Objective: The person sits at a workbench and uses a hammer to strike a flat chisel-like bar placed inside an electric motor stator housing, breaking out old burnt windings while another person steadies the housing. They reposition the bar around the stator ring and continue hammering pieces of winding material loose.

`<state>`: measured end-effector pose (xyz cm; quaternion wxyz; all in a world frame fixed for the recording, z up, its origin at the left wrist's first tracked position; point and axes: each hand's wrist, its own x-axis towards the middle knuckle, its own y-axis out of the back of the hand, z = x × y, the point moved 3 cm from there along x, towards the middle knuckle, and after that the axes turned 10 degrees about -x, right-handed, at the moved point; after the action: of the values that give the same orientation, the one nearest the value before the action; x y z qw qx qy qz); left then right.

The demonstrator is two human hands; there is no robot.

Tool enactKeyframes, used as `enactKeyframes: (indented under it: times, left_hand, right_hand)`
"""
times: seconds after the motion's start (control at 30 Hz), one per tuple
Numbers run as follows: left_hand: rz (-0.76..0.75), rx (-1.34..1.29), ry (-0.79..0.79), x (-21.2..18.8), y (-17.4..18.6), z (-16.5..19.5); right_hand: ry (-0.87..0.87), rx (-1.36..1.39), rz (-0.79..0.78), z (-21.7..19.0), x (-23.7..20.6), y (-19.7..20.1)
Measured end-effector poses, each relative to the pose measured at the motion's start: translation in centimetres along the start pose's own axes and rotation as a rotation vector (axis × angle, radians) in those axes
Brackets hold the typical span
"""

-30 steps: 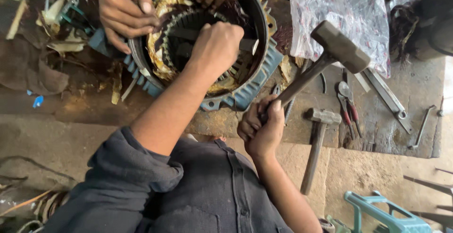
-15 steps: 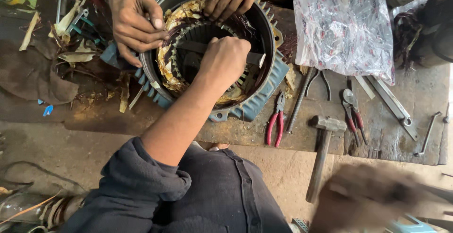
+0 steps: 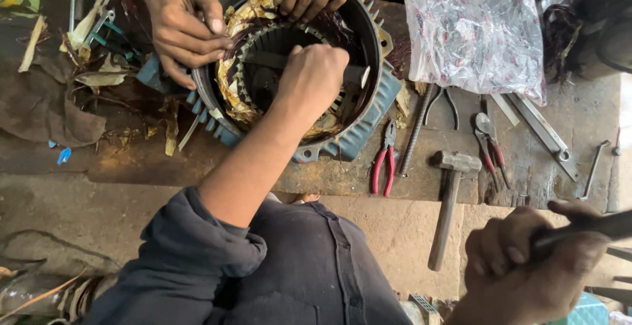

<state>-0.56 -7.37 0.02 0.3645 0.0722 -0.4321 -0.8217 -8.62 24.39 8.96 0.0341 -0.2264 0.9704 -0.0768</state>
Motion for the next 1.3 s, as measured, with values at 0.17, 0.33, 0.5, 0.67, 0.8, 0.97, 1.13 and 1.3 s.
enactKeyframes:
  times: [0.17,0.33,0.5,0.67,0.8,0.97,1.13,1.3]
  left_hand:
    - [0.008,0.069,-0.042,0.2,-0.3,-0.1]
    - [0.033,0.091,-0.046,0.1,-0.4,-0.2]
    - [0.031,0.033,-0.023,0.0,-0.2,-0.2]
    - [0.014,0.031,-0.012,0.2,0.2,0.0]
    - [0.040,0.033,-0.064,-0.1,0.5,0.1]
    - [0.022,0.044,-0.037,-0.1,0.2,0.0]
    - [0.013,0.005,-0.009,0.1,0.3,0.0]
    - [0.011,0.038,-0.041,0.1,0.4,-0.1]
  right_hand:
    - [-0.248,-0.490,-0.288,7.2,-0.8,-7.1]
    - [-0.510,-0.151,-0.390,9.9,-0.1,-1.0]
    - [-0.037,0.316,-0.054,2.6,0.7,2.4]
    - [-0.475,0.126,-0.311,8.8,-1.0,-6.5]
    - [-0.723,-0.097,-0.459,13.3,-1.5,-4.1]
    - [-0.258,-0.176,-0.020,4.1,0.1,2.4]
    - [-0.151,-0.112,-0.001,1.4,-1.3,-4.0]
    - [-0.655,-0.219,-0.512,11.6,-2.3,-5.8]
